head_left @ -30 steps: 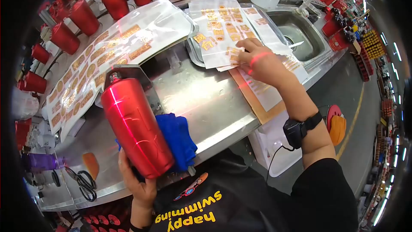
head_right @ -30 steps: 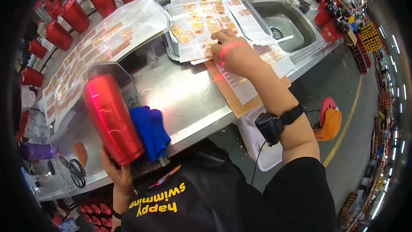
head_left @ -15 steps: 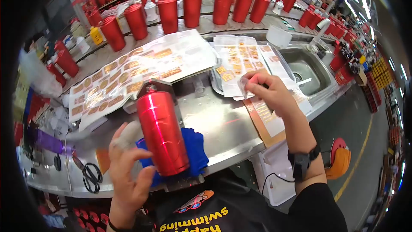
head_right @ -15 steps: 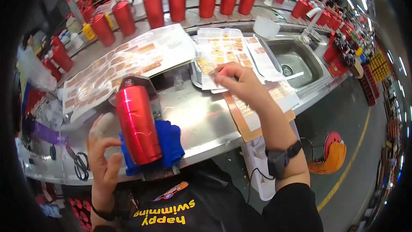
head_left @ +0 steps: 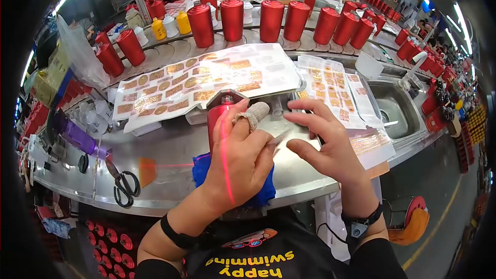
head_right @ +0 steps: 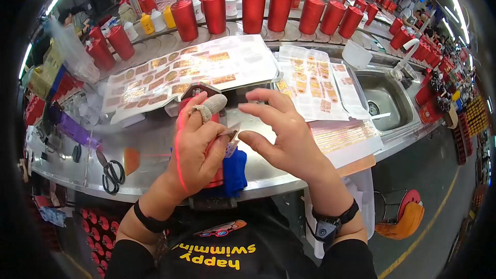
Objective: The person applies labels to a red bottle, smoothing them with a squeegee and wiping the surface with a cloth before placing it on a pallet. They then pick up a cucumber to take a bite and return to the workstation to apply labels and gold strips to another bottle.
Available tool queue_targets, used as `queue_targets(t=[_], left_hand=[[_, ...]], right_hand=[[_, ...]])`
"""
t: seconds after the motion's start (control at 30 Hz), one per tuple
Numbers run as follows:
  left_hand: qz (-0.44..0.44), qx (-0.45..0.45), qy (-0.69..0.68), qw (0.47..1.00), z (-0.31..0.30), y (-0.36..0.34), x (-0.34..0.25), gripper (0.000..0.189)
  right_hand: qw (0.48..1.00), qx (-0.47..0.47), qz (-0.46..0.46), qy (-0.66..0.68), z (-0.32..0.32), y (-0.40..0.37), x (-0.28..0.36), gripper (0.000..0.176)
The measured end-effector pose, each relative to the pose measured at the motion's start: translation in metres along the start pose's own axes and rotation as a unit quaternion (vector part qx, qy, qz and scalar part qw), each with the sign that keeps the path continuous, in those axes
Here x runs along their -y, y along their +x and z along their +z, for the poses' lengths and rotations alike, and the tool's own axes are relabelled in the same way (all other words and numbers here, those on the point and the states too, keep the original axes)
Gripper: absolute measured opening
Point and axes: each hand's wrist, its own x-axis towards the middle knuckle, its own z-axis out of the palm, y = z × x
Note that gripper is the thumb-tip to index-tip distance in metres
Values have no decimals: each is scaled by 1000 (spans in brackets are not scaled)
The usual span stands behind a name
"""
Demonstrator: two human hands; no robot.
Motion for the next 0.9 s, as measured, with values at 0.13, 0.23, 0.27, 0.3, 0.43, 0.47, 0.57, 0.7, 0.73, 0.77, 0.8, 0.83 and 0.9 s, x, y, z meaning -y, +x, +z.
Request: queue_targets(t=[0.13,0.23,0.27,0.3,0.43,0.47,0.57,0.7,0.73,0.77,0.8,0.83,0.9], left_hand=[[31,60,-20,997,2,6,0,15],[6,51,-21,998,3,4,-3,21],[6,60,-3,998,-2,1,1,27],[-2,53,-7,999,-8,-3,5,28],[-49,28,-20,998,-30,-32,35,36],[-66,21,-22,997,-31,-40,41,38],[-191,3,-64,979,-33,-62,45,49],[-250,35,-159,955,-26,-86,62,76],[-269,69,-174,945,-28,-88,62,87],[-269,82,-177,943,-28,-91,64,89],[-270,95,-180,941,-26,-94,67,91],[-270,108,-184,939,-24,-94,68,92],[-284,94,-250,921,-23,-88,64,92]], right_hand=[[998,23,-57,-21,-2,7,-11,18],[993,31,-93,-68,-26,18,-27,11],[996,31,-40,-76,-42,24,-36,11],[995,-4,-27,-92,-57,32,-56,12],[975,-2,118,-190,-112,95,-141,23],[968,-8,142,-208,-115,109,-167,29],[920,100,142,-352,-114,153,-272,32],[862,118,64,-489,-81,158,-352,22],[868,91,42,-487,-80,159,-359,21],[868,93,46,-485,-81,156,-355,20],[876,84,41,-472,-82,154,-339,17],[885,97,3,-456,-85,153,-309,16],[937,51,-40,-344,-88,140,-239,17]])
